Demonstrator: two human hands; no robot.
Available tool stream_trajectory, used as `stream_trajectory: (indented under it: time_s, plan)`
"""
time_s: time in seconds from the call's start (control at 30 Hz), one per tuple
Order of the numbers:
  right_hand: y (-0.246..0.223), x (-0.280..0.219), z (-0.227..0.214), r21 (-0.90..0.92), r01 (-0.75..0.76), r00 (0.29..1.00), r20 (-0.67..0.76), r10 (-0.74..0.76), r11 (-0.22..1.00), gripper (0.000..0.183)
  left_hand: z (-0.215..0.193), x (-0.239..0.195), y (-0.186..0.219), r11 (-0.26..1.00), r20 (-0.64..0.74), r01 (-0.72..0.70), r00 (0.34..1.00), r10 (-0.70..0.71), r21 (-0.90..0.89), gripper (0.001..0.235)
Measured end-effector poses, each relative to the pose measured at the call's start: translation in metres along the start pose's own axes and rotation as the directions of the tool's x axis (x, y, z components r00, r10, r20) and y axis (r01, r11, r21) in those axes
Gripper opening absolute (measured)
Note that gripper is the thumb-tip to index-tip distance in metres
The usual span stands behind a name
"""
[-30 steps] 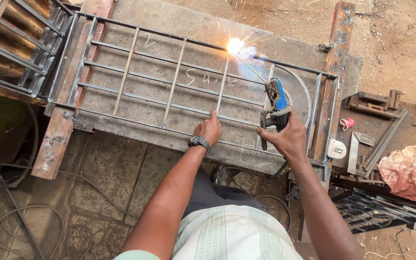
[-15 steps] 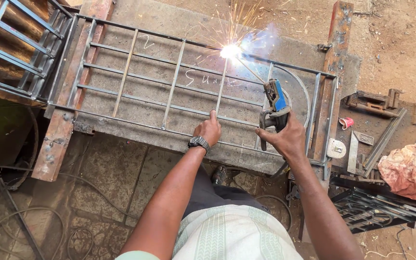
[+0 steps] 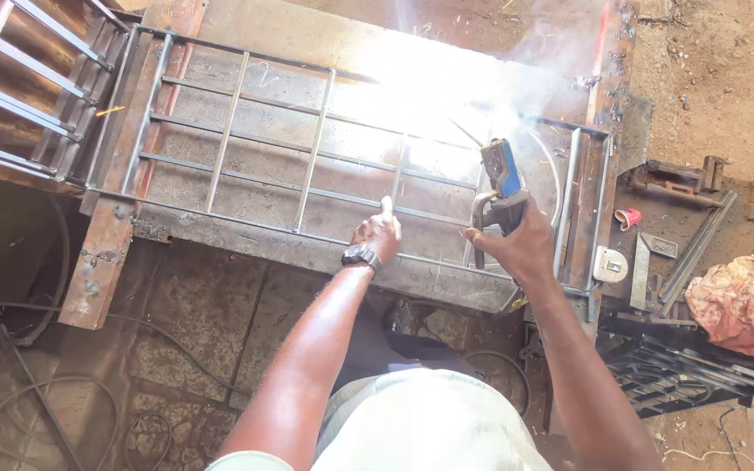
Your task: The recorder is welding various joints of a metal gate and measuring the frame with a tape measure.
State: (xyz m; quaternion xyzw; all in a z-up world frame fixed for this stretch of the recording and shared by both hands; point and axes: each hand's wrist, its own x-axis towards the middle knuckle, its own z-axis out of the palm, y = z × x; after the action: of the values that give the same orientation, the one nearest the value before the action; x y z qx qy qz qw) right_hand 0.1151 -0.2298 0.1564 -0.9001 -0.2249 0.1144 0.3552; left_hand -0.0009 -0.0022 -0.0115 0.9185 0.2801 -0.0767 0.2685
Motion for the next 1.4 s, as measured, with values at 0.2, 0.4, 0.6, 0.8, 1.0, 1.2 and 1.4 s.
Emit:
stream_trajectory:
  time_s: [0.2,0.4,0.6,0.8,1.0,1.2,1.4]
  plan:
    - [-0.005,-0.016,-0.001,0.051,0.009,0.995,-0.101,-0.004,0.999,0.069,-0.013,-0.002,0.006,0.996,0.107,0.023,0.994,-0.014,-0.081,0.048]
    - [0.018,-0.039,-0.012,0.162,-0.053,0.989,-0.131,0.075,0.985,0.07,-0.002,0.0,0.002,0.999,0.054,-0.01,0.998,0.013,-0.053,0.056]
    - [0.027,-0.09,-0.025,0.086,-0.179,0.975,-0.114,0.188,0.98,0.072,-0.009,-0.002,0.004,0.999,0.086,0.031,0.996,-0.027,-0.04,0.063]
    - [0.015,-0.141,-0.047,0.074,-0.111,0.969,-0.213,0.125,0.991,0.078,-0.004,0.0,0.001,0.998,0.111,0.056,0.993,-0.051,-0.037,0.064]
    - [0.042,-0.177,-0.051,0.127,-0.093,0.945,-0.3,0.127,0.988,0.082,-0.018,-0.007,0.012,0.997,0.106,0.075,0.992,-0.071,-0.033,0.06]
    - [0.061,-0.202,-0.049,0.106,-0.181,0.931,-0.301,0.205,0.978,0.079,-0.007,0.003,0.002,0.996,0.098,0.09,0.991,-0.089,-0.007,0.057]
    - [0.061,-0.223,-0.048,0.076,-0.211,0.938,-0.264,0.224,0.975,0.081,-0.002,0.006,-0.001,0.994,0.098,0.109,0.989,-0.107,-0.018,0.061]
